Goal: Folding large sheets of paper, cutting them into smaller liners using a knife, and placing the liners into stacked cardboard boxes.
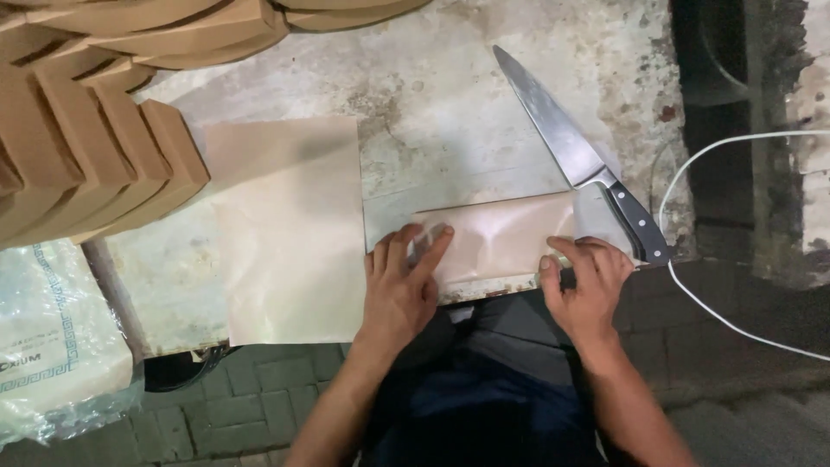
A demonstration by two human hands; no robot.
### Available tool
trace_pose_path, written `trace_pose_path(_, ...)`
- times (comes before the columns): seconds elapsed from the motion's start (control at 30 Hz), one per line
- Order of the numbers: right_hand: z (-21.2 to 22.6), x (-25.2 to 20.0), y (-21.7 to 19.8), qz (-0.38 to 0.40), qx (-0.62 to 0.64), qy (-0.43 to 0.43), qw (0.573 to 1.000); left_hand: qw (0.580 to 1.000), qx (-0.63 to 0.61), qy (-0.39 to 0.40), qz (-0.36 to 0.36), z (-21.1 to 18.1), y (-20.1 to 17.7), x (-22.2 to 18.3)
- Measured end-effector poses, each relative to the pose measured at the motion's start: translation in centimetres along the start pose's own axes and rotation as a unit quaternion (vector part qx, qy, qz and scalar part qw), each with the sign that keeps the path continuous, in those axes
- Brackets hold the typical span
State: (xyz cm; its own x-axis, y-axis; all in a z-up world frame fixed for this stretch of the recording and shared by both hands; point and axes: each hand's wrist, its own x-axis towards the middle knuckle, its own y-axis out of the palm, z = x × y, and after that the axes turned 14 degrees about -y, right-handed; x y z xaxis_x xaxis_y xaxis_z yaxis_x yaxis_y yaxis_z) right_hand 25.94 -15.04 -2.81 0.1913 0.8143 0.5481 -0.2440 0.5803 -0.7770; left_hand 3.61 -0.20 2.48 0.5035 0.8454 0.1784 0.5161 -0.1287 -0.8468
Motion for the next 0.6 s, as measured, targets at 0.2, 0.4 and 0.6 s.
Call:
trace_pose_path(0.2, -0.1, 0.1, -0.1, -0.002, 0.011, -0.006, 1.000, 0.989, -0.022, 0.081, 0.119, -1.6, 0.0, 1.8)
trace_pose_path(0.4, 0.6, 1.2, -1.0, 0.019, 0.018, 0.013, 1.000, 0.994, 0.015, 0.061, 0.088, -1.7, 0.9, 1.3)
trace_pose_path(0.6, 6.9, 6.2, -2.2, 0.127, 0.025, -0.076, 0.989, 0.993, 0.047, 0.084, 0.063, -0.8, 1.5, 0.9)
